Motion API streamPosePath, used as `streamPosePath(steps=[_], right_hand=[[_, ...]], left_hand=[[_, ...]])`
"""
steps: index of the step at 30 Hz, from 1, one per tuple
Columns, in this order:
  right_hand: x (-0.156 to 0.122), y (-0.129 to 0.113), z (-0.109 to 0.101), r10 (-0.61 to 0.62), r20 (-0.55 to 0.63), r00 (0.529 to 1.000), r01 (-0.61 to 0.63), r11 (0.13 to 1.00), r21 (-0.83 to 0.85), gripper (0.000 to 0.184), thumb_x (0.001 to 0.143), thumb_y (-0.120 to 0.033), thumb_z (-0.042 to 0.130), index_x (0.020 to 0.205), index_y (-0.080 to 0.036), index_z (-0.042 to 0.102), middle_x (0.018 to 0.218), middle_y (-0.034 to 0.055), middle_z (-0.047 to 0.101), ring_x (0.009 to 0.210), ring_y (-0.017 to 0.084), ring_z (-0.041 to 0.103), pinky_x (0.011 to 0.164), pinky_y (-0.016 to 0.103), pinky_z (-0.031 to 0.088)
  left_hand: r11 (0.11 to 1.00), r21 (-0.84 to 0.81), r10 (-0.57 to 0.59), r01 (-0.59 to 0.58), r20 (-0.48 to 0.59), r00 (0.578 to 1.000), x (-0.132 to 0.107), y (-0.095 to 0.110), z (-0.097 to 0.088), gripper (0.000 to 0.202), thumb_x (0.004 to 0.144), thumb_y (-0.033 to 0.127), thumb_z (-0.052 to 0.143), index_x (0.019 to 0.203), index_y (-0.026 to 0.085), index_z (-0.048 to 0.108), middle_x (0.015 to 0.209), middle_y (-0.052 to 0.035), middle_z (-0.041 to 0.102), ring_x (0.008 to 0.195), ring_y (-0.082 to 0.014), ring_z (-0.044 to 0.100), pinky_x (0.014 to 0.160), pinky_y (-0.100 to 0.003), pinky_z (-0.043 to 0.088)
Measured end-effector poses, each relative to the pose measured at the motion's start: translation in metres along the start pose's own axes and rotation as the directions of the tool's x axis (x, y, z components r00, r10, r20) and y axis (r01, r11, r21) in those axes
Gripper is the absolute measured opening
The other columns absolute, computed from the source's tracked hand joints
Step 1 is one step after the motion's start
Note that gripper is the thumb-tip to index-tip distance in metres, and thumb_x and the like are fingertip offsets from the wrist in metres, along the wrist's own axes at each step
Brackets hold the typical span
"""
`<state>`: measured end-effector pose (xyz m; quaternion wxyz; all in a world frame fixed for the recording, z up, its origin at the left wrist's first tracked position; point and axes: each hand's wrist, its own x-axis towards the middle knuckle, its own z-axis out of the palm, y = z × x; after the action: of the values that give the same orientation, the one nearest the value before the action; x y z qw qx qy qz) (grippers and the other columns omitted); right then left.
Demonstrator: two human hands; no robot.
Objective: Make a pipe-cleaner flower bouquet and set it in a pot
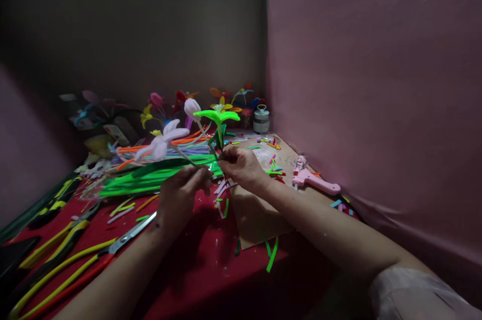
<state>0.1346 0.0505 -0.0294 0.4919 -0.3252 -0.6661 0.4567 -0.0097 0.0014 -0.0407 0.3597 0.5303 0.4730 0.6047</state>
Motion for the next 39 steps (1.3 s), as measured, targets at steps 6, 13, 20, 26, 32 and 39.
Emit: streamPosePath(steps=[6,13,20,26,32,39], right_hand=[[-0.010,0.006,0.009,0.054,0.046,0.998,-0.057,0.995,0.077,0.014,0.067,-0.027,0.061,0.069,-0.015,0.055,0.053,-0.0056,0.049,0.042,0.005,0.042,0.040,0.020,0.033],[-0.016,0.012,0.015,0.120,0.063,0.991,-0.127,0.984,0.123,0.019,0.066,-0.031,0.064,0.071,-0.015,0.056,0.052,-0.0039,0.053,0.042,0.008,0.044,0.042,0.022,0.034],[-0.003,0.014,-0.004,0.010,-0.113,0.994,-0.039,0.965,-0.260,0.011,0.067,-0.021,0.053,0.067,-0.013,0.060,0.058,-0.0009,0.054,0.050,0.009,0.045,0.048,0.022,0.033],[0.029,0.024,-0.036,0.085,-0.154,0.984,-0.175,0.542,-0.822,0.014,0.067,-0.016,0.052,0.062,-0.012,0.065,0.056,0.0049,0.059,0.052,0.013,0.050,0.049,0.024,0.028],[0.039,0.042,-0.044,0.164,-0.163,0.973,-0.215,0.383,-0.898,0.017,0.065,-0.011,0.056,0.073,-0.009,0.071,0.075,0.0165,0.068,0.066,0.022,0.060,0.055,0.026,0.033],[0.014,0.008,-0.029,-0.095,-0.120,0.988,-0.013,0.727,-0.686,0.025,0.082,-0.028,0.051,0.079,-0.013,0.070,0.076,0.0086,0.067,0.071,0.016,0.058,0.064,0.026,0.040]], left_hand=[[0.998,-0.034,-0.052,0.052,0.005,0.999,-0.001,0.000,0.002,0.016,0.073,0.030,0.063,0.069,0.014,0.063,0.055,0.0020,0.059,0.045,-0.0090,0.050,0.048,-0.022,0.041],[0.998,0.007,-0.059,0.058,0.025,0.998,-0.002,-0.004,0.004,0.016,0.074,0.028,0.062,0.064,0.015,0.061,0.052,0.0035,0.055,0.046,-0.0081,0.048,0.047,-0.020,0.039],[0.995,0.054,-0.082,0.082,-0.010,0.997,0.000,0.003,0.001,0.012,0.073,0.026,0.062,0.073,0.014,0.066,0.058,0.0007,0.062,0.047,-0.0091,0.051,0.048,-0.021,0.042],[0.996,-0.017,-0.092,0.092,-0.001,0.996,0.001,0.001,-0.001,0.021,0.071,0.032,0.064,0.078,0.013,0.067,0.061,-0.0013,0.063,0.046,-0.0095,0.051,0.042,-0.021,0.039],[0.989,-0.074,-0.124,0.129,0.065,0.990,-0.002,-0.002,0.003,0.018,0.072,0.030,0.064,0.079,0.013,0.067,0.059,0.0016,0.058,0.043,-0.0041,0.041,0.041,-0.017,0.031],[0.992,-0.067,-0.091,0.105,0.188,0.978,-0.005,0.002,0.001,0.020,0.079,0.031,0.058,0.084,0.014,0.067,0.065,-0.0002,0.060,0.044,-0.0054,0.043,0.044,-0.020,0.033]])
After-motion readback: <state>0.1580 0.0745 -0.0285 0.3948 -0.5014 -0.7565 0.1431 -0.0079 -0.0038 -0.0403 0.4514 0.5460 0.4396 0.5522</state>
